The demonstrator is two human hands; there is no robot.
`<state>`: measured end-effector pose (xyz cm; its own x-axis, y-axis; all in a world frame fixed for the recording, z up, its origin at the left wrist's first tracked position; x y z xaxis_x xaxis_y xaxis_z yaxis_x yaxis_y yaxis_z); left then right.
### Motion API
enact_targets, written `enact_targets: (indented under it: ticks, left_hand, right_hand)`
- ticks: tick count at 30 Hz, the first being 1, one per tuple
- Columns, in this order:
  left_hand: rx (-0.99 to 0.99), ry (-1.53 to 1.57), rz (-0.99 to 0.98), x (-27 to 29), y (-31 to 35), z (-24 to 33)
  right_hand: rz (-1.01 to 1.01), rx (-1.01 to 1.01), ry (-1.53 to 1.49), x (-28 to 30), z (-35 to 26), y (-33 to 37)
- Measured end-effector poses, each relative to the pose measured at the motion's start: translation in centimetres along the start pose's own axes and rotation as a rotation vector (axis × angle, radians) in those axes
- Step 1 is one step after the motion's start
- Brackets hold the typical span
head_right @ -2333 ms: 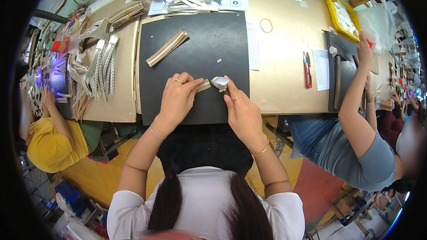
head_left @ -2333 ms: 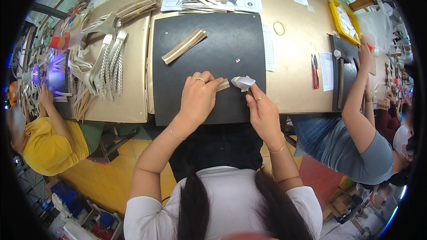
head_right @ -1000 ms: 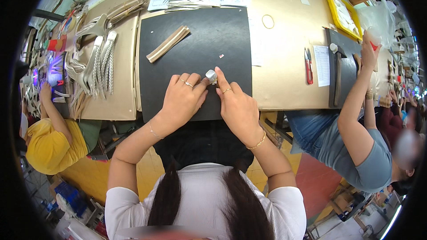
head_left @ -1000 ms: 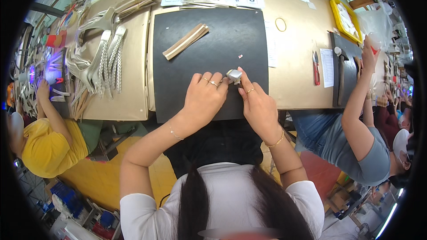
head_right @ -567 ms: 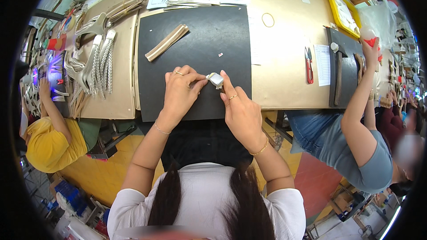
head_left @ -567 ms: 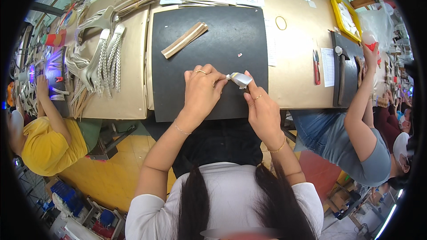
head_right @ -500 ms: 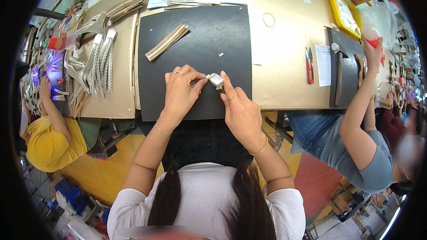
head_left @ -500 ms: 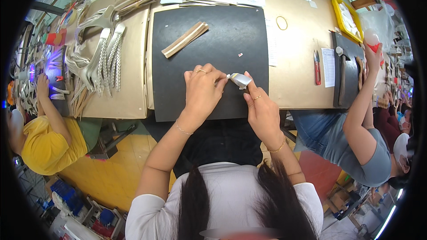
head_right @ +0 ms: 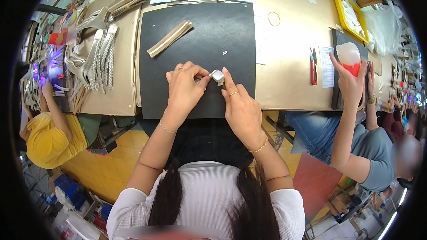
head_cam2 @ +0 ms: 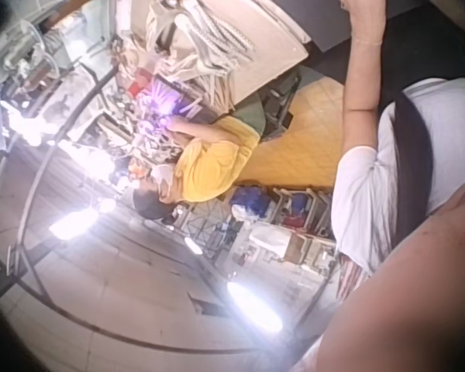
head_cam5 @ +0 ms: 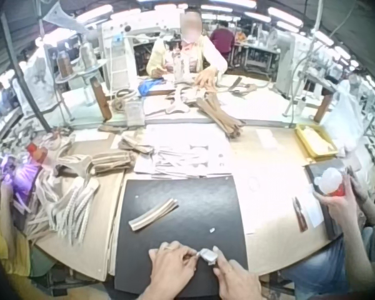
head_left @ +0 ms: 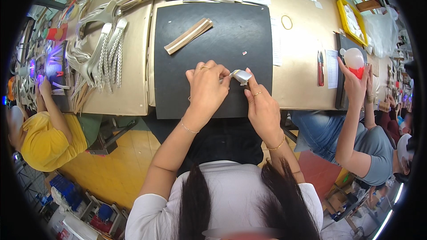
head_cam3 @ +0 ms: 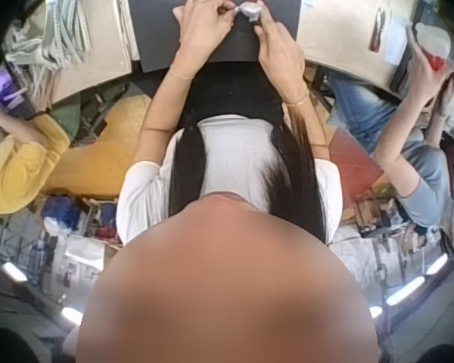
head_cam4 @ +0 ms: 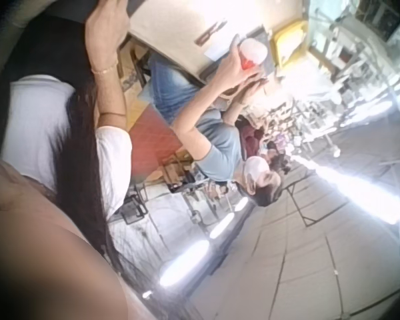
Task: The person uses a hammer and a metal shaping tool to repeatedly strike and shape small wooden pieces on a workbench. They handle the pieces one at a time, repositioning them between strikes. Other workers are visible in the background performing similar tasks.
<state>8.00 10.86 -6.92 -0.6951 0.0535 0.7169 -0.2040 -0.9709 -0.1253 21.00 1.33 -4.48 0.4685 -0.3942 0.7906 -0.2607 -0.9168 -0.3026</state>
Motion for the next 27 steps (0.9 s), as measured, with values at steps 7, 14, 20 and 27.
enact_targets:
  ticks: [7, 14, 20, 27]
  left_hand:
    - [0.010, 0.012, -0.006, 0.0, 0.0, -0.1]
    - [0.009, 0.008, -0.001, -0.1, 0.0, -0.2]
    - [0.041, -0.004, 0.014, -0.3, 0.1, -0.3]
    - [0.031, -0.036, 0.048, -0.1, 0.5, 0.0]
  right_hand:
    - [-0.041, -0.026, 0.055, 0.1, -0.1, -0.1]
    - [-0.056, -0.028, 0.088, 0.2, -0.6, -0.2]
    - [-0.050, -0.027, 0.102, 0.1, -0.4, -0.3]
    - [0.159, 0.039, -0.109, 2.4, -1.5, -0.8]
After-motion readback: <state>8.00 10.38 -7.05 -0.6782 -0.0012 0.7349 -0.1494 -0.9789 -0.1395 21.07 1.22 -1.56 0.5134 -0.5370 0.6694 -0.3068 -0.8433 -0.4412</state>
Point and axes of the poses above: each hand's wrist, its own y-axis away from the middle knuckle, its own x-axis out of the back of the hand, z = x × y, the point moved 7 cm from there along -y, towards the middle knuckle, and after that the axes turned 14 degrees about z, right-handed, at the moved point
